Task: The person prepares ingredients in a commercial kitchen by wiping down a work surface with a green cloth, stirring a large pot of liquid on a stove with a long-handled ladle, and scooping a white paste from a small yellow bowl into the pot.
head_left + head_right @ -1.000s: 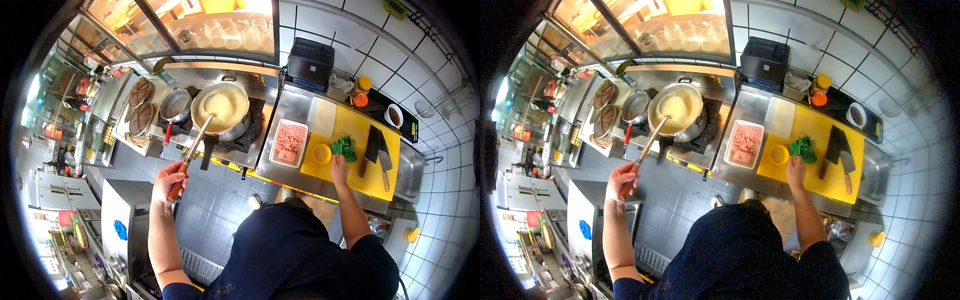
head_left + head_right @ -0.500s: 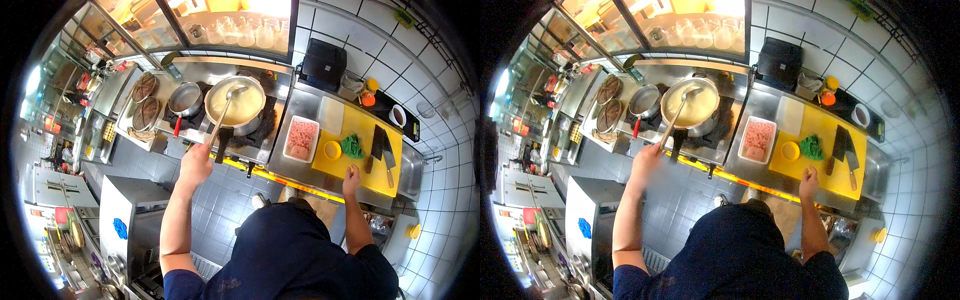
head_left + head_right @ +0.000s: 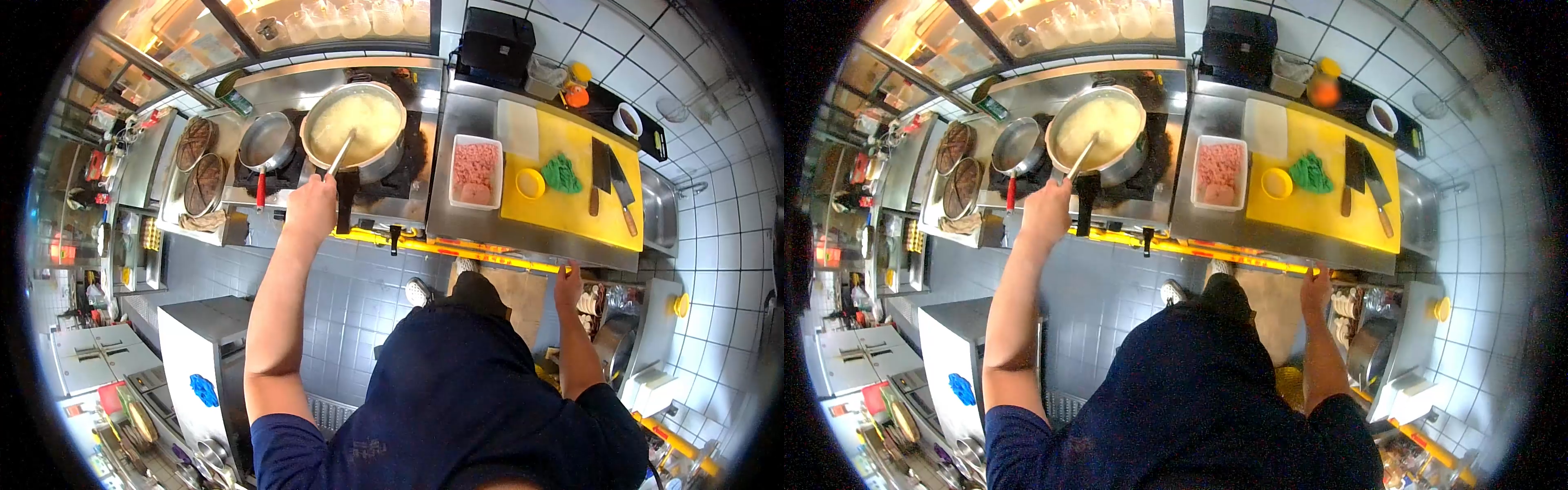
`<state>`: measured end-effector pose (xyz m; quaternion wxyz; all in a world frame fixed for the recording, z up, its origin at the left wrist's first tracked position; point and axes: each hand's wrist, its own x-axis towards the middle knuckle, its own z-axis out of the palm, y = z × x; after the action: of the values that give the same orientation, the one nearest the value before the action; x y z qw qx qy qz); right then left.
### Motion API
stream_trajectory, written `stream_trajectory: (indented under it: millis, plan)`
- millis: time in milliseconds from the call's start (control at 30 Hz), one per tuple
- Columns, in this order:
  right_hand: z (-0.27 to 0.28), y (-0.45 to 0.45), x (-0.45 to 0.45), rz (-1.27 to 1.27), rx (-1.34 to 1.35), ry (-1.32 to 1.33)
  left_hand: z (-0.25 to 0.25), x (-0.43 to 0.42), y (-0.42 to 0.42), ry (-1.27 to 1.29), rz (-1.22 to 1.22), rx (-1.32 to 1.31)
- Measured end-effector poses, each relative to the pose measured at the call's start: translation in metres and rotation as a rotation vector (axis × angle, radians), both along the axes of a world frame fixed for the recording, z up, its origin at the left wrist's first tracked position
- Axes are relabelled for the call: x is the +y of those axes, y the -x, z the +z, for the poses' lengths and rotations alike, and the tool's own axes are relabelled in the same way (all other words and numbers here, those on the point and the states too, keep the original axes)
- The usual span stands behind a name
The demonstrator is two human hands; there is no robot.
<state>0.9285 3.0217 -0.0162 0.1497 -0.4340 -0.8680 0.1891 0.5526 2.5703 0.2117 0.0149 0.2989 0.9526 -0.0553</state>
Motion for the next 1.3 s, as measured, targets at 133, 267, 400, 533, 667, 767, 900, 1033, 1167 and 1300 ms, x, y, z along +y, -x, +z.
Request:
stream_trajectory:
  millis: [133, 267, 400, 533, 667, 767, 900, 1033, 1167, 1300]
  plan:
    - [-0.005, -0.026, -0.005, -0.096, -0.147, 0.139, -0.005, 0.000, -0.002, 0.022, 0.045, -0.056]
    - [-0.024, -0.039, 0.006, -0.067, -0.195, 0.084, 0.014, 0.003, -0.015, -0.066, 0.105, -0.127]
    - [-0.021, -0.035, 0.014, -0.094, -0.227, 0.227, 0.029, -0.006, -0.034, -0.344, 0.227, -0.064]
    - [-0.042, -0.049, 0.030, -0.016, -0.242, 0.147, 0.008, -0.042, -0.084, -0.992, 0.455, 0.160]
    - [-0.044, -0.060, 0.028, -0.003, -0.348, 0.206, -0.079, -0.086, -0.153, -1.178, 0.935, -0.071]
    - [-0.089, -0.074, 0.038, 0.105, -0.357, 0.169, -0.170, -0.122, -0.211, -1.162, 1.067, -0.268]
    - [-0.122, -0.086, 0.048, 0.401, -0.596, 0.259, -0.240, -0.152, -0.274, -1.149, 1.281, -0.526]
    - [-0.131, -0.079, 0.051, 0.677, -0.575, 0.186, -0.295, -0.188, -0.266, -1.479, 1.420, -0.679]
    - [-0.125, -0.060, 0.029, 0.559, -0.764, 0.145, -0.264, -0.183, -0.198, -1.546, 1.550, -0.572]
    - [-0.197, -0.093, 0.032, 0.370, -0.621, 0.327, -0.268, -0.234, -0.097, -1.626, 0.905, -0.503]
